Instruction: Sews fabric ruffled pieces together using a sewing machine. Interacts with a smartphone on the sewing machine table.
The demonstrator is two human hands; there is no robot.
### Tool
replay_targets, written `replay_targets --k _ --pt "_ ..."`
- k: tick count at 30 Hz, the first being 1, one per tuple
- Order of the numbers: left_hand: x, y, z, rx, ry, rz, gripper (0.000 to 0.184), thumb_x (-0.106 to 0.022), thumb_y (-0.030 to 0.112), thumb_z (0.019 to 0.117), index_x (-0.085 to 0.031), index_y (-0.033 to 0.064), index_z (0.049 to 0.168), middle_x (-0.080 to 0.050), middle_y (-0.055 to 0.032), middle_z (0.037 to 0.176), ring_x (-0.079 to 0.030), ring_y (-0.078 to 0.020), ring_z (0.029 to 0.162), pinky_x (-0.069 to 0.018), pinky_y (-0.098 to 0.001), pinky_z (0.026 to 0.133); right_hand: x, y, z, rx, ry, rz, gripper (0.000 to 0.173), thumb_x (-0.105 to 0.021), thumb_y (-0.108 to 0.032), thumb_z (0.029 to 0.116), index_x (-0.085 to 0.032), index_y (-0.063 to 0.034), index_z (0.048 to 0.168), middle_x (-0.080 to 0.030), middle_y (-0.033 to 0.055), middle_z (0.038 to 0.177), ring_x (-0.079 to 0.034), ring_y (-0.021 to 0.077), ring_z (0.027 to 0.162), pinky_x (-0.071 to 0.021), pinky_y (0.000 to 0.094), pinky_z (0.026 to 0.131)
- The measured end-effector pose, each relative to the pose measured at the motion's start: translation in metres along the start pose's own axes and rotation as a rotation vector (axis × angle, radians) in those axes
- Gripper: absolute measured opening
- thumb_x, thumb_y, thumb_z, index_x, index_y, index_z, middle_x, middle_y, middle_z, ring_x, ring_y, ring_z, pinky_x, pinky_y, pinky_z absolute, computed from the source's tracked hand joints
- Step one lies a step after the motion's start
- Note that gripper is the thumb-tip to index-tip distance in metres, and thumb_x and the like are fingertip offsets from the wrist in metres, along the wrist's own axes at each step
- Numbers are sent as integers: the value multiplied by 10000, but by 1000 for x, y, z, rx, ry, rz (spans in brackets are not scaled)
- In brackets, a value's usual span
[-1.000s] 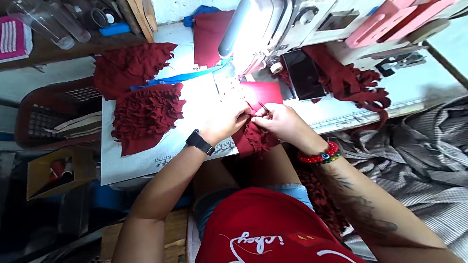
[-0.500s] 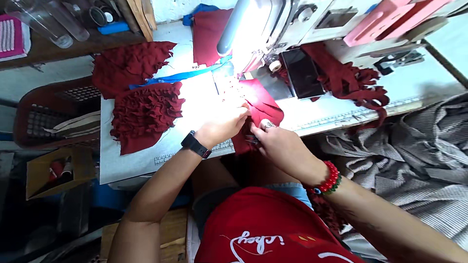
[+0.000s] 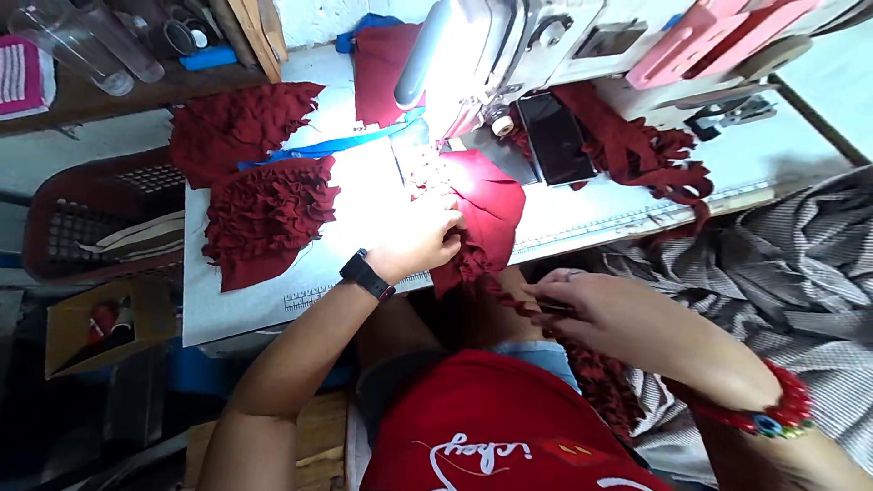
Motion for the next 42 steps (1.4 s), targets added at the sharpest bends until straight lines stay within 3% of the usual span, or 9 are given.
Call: replay_targets --k 3,6,13,18,22,26,30,33,42 --pt "2 2 0 5 17 12 116 -698 167 904 -773 105 969 -700 -59 998 -658 -227 994 -532 -416 863 19 -2 19 7 272 52 337 -484 -321 1047 -750 -114 1050 -691 70 884 -690 242 820 -569 509 712" --pt "3 1 1 23 68 18 94 -682 151 915 -764 107 929 -705 -54 962 -672 -222 967 -539 -428 830 23 -7 56 3 418 149 274 -529 -249 1060 -743 -90 998 -672 50 801 -652 185 721 -553 434 663" --pt "5 -7 -3 50 135 -69 90 -684 148 936 -760 104 960 -711 -46 877 -687 -206 887 -543 -434 801 8 0 95 -93 326 339 136 -739 -242 947 -728 -128 875 -673 13 771 -639 144 698 -532 410 641" --pt "6 -5 -5 42 168 -62 80 -704 141 925 -772 110 954 -719 -45 884 -689 -207 887 -534 -441 800 8 10 95 -162 268 494 68 -699 -145 959 -734 -133 1016 -696 -4 767 -639 106 639 -553 346 606" --pt "6 -6 -7 63 178 -36 93 -701 170 929 -782 146 968 -717 -30 898 -685 -196 885 -531 -451 786 7 7 95 -149 321 438 136 -756 -278 944 -741 -142 942 -688 5 758 -635 132 642 -542 394 604" --pt "5 -7 -9 59 188 -6 103 -699 194 939 -789 160 976 -693 -21 871 -665 -195 877 -511 -437 788 4 -12 90 5 505 90 99 -686 -159 940 -659 -67 915 -645 87 769 -653 265 690 -525 492 589" --pt "3 -3 -16 52 95 -14 129 -672 180 957 -795 153 987 -736 -10 1112 -655 -198 1109 -458 -515 972 -14 -38 77 143 425 -160 89 -708 1 845 -664 -27 916 -631 151 855 -675 342 722 -545 507 549" --pt "13 -6 -28 86 138 -34 154 -645 182 974 -792 154 1008 -719 3 1200 -627 -187 1187 -407 -557 1043 -15 -40 68 173 391 -140 196 -669 -142 895 -733 -45 1052 -633 146 977 -668 309 779 -560 469 585" --pt "42 -40 -23 278 273 -11 190 -615 206 992 -780 124 1038 -753 -40 1033 -680 -218 1057 -396 -582 1016 10 -28 93 256 332 -127 50 -717 -66 860 -725 -81 907 -648 109 842 -678 306 741 -541 512 583"
Point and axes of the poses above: each hand's wrist, its own z-axis towards the middle knuckle, its own x-axis out of the back of the hand, y = z × x, the point moved 8 cm from there along z, towards the middle knuckle
